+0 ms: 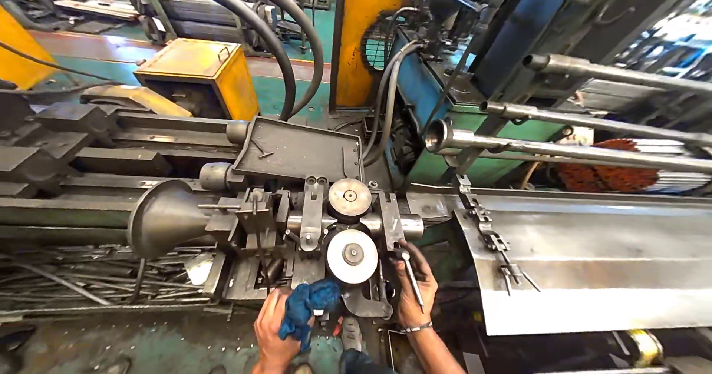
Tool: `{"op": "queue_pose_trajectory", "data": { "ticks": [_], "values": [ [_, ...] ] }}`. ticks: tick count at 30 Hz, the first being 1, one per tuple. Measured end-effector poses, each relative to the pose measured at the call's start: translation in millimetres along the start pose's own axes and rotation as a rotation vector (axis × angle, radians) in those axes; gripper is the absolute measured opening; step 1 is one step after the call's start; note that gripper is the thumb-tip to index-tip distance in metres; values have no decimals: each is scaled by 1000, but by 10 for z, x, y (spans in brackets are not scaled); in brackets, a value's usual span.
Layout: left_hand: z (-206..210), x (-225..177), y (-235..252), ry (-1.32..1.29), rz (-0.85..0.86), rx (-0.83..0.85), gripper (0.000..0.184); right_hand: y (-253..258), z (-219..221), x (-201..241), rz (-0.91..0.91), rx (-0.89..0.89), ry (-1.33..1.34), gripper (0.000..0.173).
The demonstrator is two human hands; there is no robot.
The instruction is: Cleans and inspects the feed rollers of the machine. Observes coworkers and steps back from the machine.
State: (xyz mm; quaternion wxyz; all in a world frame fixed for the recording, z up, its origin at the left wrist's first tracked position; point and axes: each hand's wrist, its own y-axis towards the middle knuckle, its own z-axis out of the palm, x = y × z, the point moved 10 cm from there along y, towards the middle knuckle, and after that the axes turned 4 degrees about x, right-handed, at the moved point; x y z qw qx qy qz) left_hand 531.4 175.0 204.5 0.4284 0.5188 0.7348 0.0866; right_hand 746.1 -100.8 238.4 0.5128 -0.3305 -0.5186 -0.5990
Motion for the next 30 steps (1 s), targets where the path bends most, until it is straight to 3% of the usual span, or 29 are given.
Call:
{"op": "queue_pose_trajectory", "data": {
  "ticks": [6,10,11,13,15,19,24,26,30],
  "values": [
    [-5,-7,2,19,-2,-1,44,-130,6,-186,221,-198,248,47],
    [-17,-21,17,14,2,0,43,-158,22,-124,210,-241,238,33],
    [-11,-22,19,11,6,1,43,-149,22,-116,213,-229,237,33],
    [-5,-17,19,4,7,8,43,-114,26,-99,244,-187,195,49],
    [-1,-19,29,4,6,6,43,23,12,-15,273,-119,57,56],
    [1,-16,30,6,-7,27,47,521,114,256,312,154,-542,35],
    [22,-28,44,13,12,25,44,984,496,397,147,273,-1175,38],
    [21,-20,44,7,16,19,44,1064,599,387,58,253,-1234,41],
    [0,-22,46,-5,-5,13,45,1025,503,423,32,157,-1107,47]
  ]
}}
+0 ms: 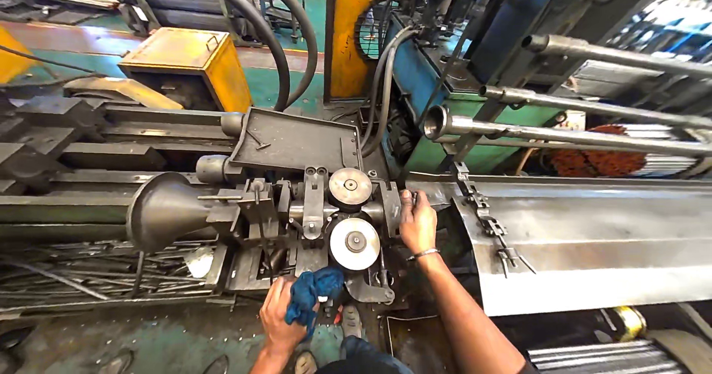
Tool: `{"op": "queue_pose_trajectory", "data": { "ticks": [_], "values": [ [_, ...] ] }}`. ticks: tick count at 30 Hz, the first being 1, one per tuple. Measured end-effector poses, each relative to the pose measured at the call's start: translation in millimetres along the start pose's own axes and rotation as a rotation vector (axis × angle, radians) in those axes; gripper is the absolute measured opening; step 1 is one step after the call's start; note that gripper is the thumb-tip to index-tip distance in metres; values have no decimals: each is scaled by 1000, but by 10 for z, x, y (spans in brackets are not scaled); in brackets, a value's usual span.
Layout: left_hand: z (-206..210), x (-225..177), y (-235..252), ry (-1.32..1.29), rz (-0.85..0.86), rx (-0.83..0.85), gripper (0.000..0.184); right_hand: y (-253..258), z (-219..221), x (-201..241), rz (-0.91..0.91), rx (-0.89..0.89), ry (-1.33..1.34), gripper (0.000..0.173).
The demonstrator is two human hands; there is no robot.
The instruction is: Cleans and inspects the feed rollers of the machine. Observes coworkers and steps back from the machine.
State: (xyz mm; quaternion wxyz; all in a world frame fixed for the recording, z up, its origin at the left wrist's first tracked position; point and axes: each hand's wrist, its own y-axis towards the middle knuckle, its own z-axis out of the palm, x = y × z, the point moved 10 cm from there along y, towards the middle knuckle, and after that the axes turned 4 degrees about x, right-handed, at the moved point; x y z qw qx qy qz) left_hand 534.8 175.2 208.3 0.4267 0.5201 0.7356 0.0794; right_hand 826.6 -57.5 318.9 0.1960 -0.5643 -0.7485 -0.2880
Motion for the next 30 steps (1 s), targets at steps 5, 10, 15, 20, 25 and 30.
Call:
{"op": "queue_pose_trajectory", "data": {
  "ticks": [5,10,15,20,25,30],
  "values": [
    [21,19,-13,22,-34,-2,45,53,-43,37,6,-44,-26,43],
    [11,-11,-13,46,-41,27,47,119,-16,38,-17,-11,-35,39],
    [4,-44,9,65,-34,56,48,-130,-28,5,72,13,-10,63],
    [8,-25,-15,56,-53,45,51,-705,173,493,-633,53,-268,21],
    [9,11,-32,64,-50,34,50,-1335,450,572,-1231,414,-418,31],
    [11,12,-21,60,-52,25,50,-1385,326,137,-975,72,-370,37]
  ]
}}
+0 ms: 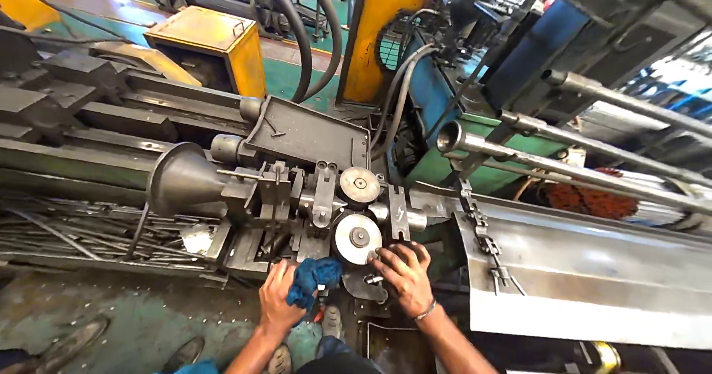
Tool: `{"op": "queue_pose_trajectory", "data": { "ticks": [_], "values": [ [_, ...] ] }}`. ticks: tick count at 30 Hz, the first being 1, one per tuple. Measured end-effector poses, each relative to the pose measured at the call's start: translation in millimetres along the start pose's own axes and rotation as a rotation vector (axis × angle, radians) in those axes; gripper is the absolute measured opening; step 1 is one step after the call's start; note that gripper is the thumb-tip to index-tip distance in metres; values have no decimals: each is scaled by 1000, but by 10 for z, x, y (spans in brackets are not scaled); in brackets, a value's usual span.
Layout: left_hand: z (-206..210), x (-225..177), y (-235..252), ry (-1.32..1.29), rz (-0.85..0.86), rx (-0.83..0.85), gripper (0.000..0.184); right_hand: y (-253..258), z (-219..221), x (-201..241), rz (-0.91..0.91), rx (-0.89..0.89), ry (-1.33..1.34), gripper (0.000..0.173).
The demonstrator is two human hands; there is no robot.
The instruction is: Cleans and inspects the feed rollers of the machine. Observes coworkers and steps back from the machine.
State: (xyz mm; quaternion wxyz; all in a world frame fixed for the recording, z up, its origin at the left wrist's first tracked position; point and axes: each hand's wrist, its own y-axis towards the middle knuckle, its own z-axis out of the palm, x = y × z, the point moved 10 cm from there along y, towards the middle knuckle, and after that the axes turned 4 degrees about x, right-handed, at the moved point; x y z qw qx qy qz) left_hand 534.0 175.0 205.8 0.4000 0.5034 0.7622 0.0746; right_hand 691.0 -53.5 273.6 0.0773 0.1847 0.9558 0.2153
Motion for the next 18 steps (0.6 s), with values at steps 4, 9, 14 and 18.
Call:
{"op": "queue_pose_trajectory", "data": {
  "ticks": [4,9,14,18],
  "values": [
    [-19,7,24,-16,-3,-8,48,-176,35,64,200,-187,0,37],
    [11,9,8,-38,43,-22,48,-341,119,-49,359,-352,191,18],
    [13,19,19,-66,77,-42,47,-256,139,28,209,-302,140,15],
    [24,0,36,-80,123,-6,47,-8,-73,-128,-16,-108,208,18]
  ]
}}
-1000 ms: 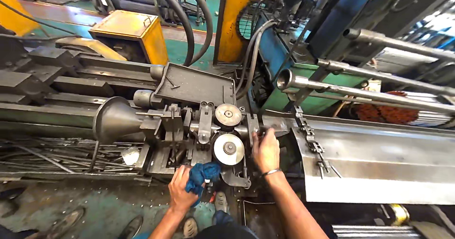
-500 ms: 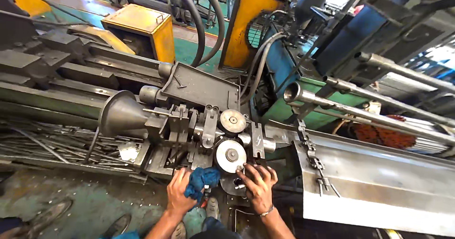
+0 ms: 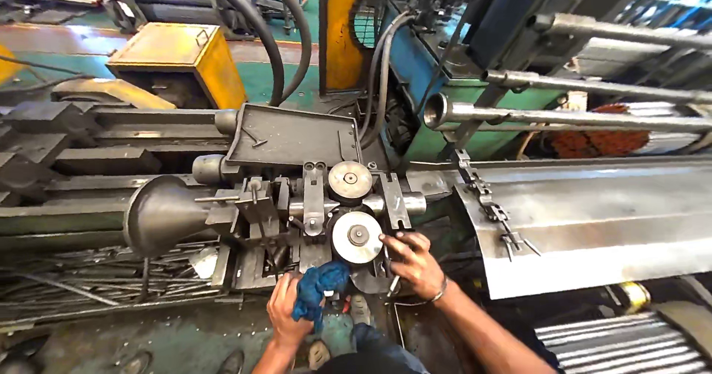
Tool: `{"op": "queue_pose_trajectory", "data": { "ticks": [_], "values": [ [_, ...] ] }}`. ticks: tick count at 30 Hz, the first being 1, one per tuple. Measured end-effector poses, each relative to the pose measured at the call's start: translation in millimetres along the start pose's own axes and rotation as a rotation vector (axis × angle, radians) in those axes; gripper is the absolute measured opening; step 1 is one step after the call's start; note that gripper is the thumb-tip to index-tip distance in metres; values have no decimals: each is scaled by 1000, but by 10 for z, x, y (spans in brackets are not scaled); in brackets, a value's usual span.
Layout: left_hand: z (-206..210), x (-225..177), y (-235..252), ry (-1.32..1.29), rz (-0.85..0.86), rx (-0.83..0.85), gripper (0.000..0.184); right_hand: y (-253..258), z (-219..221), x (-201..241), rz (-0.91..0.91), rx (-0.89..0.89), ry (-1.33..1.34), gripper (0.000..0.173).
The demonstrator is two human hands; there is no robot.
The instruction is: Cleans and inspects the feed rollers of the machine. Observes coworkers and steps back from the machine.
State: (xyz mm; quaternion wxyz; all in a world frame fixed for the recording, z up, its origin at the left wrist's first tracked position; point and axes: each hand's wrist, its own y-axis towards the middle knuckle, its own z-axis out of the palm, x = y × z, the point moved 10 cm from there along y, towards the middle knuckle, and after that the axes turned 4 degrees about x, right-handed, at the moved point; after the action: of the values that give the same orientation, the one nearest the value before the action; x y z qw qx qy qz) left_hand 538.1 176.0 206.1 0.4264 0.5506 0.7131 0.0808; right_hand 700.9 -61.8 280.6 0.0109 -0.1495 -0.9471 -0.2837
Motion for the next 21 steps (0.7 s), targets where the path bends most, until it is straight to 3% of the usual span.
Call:
{"op": "queue_pose_trajectory", "data": {
  "ticks": [2,4,8,10,11,15,21],
  "values": [
    [-8,-18,10,3,9,11,47,106,-155,-197,59,-46,62,14],
    [-15,-26,25,2,26,4,46,148,-295,-388,197,-258,155,14],
    [-9,-9,11,-7,39,-4,45,-66,-107,-479,560,-669,500,45],
    [-2,-14,4,7,26,-7,45,-61,-35,-454,661,-721,474,28],
    [-2,-10,1,13,19,-7,45,9,-34,-470,675,-691,402,22],
    [-3,-15,5,6,4,7,43,429,-11,-725,599,-262,89,41],
    [25,-11,10,7,-11,11,41,523,15,-839,543,44,269,27]
  ]
}}
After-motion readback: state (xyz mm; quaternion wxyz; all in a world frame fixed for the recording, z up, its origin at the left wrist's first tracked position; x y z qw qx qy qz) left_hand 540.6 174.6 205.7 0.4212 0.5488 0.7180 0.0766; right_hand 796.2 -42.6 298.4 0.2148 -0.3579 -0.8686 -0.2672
